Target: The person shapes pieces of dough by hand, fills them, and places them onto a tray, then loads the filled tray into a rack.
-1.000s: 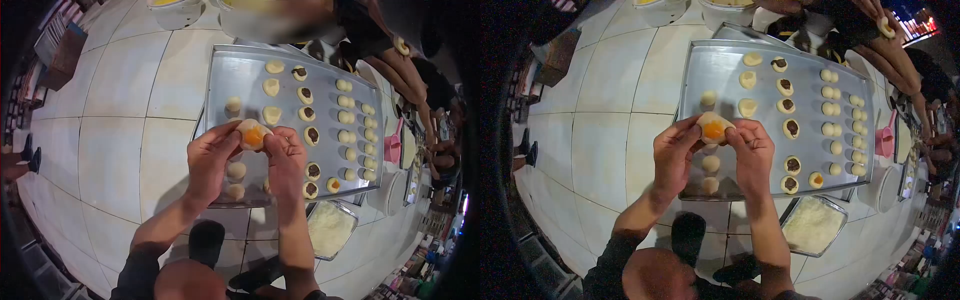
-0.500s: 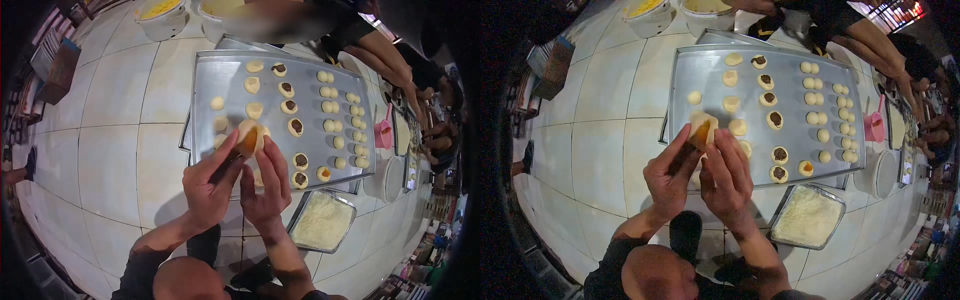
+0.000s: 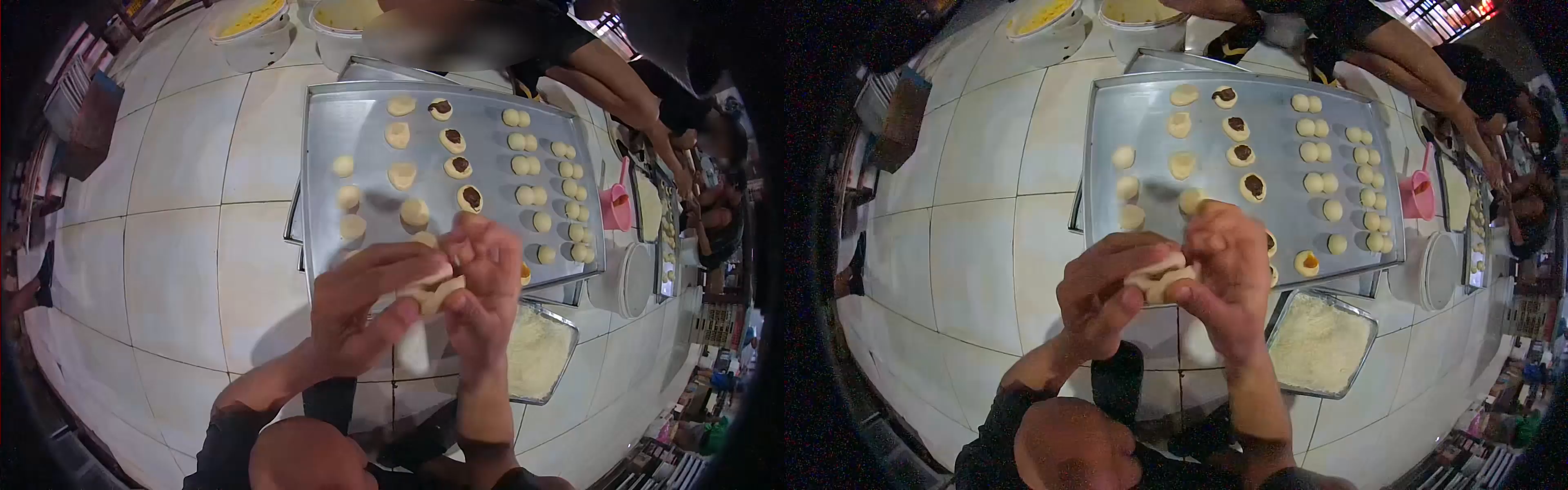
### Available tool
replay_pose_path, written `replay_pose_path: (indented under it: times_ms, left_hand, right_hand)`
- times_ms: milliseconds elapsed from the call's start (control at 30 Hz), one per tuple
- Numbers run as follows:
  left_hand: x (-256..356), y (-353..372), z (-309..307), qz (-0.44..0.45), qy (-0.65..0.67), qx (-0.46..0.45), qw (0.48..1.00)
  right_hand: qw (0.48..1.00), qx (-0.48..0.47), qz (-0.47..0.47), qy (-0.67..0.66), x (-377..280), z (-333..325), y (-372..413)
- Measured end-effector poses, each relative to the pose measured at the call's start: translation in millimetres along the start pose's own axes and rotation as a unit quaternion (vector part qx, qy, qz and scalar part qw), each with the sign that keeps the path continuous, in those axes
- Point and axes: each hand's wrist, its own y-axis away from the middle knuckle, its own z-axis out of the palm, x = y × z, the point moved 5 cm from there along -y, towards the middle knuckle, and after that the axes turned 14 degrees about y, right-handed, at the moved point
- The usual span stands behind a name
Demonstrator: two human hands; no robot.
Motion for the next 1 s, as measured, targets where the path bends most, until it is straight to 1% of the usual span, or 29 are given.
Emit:
replay_pose_path:
  times_ms: [33,67,100,133,167,200,233,267,333,400,433,467,500,533,567,600,733,767,900,933,967,1000]
  left_hand:
    - [10,-2,6,0.041,-0.071,-0.045,0.996]
    - [16,-3,12,0.082,-0.141,-0.09,0.983]
    - [16,-2,13,0.081,-0.139,-0.091,0.983]
    - [12,-1,9,0.024,-0.097,-0.05,0.994]
    - [6,1,5,-0.032,-0.055,-0.007,0.998]
    - [0,5,1,-0.088,-0.012,0.035,0.995]
    - [-6,8,-2,-0.144,0.03,0.078,0.986]
    - [-7,8,-1,-0.145,0.03,0.078,0.986]
    - [-12,11,-1,-0.166,0.112,0.113,0.973]
    - [-17,13,-1,-0.185,0.193,0.148,0.952]
    - [-16,14,-1,-0.186,0.192,0.148,0.952]
    - [-12,12,0,-0.166,0.102,0.101,0.976]
    - [-7,11,1,-0.145,0.011,0.052,0.988]
    - [-4,10,3,-0.122,-0.08,0.003,0.989]
    - [-1,9,5,-0.098,-0.17,-0.047,0.979]
    - [0,9,3,-0.099,-0.17,-0.047,0.979]
    - [-3,6,-7,-0.134,-0.092,-0.035,0.986]
    - [-4,4,-10,-0.136,-0.093,-0.034,0.986]
    - [-12,-1,-7,-0.19,-0.017,-0.162,0.968]
    - [-12,-2,-5,-0.191,-0.016,-0.162,0.968]
    - [-14,-3,-5,-0.223,0.065,-0.09,0.968]
    - [-17,-3,-3,-0.253,0.146,-0.019,0.956]
  right_hand:
    - [0.989,-0.007,0.061,-0.132,5,3,-7]
    - [0.957,-0.013,0.121,-0.262,10,7,-9]
    - [0.958,-0.011,0.121,-0.261,9,7,-8]
    - [0.984,-0.006,0.079,-0.161,5,3,-8]
    - [0.998,-0.003,0.036,-0.06,2,1,-7]
    - [0.999,0.0,-0.006,0.042,-1,-1,-5]
    - [0.989,0.004,-0.049,0.143,-5,-1,-4]
    - [0.989,0.004,-0.048,0.142,-5,-1,-2]
    - [0.964,-0.016,-0.103,0.243,-12,3,3]
    - [0.927,-0.036,-0.157,0.34,-18,9,7]
    - [0.927,-0.036,-0.156,0.339,-20,8,8]
    - [0.94,-0.047,-0.111,0.319,-19,5,6]
    - [0.951,-0.059,-0.065,0.298,-18,2,5]
    - [0.958,-0.07,-0.02,0.276,-18,-1,4]
    - [0.964,-0.081,0.026,0.253,-17,-2,4]
    - [0.964,-0.081,0.027,0.253,-20,-3,3]
    - [0.953,-0.142,-0.028,0.266,-35,2,3]
    - [0.953,-0.142,-0.027,0.265,-34,2,3]
    - [0.908,-0.123,-0.126,0.38,-33,3,4]
    - [0.908,-0.123,-0.125,0.38,-31,2,4]
    - [0.919,-0.136,-0.09,0.358,-25,0,4]
    - [0.928,-0.147,-0.055,0.337,-20,-3,4]
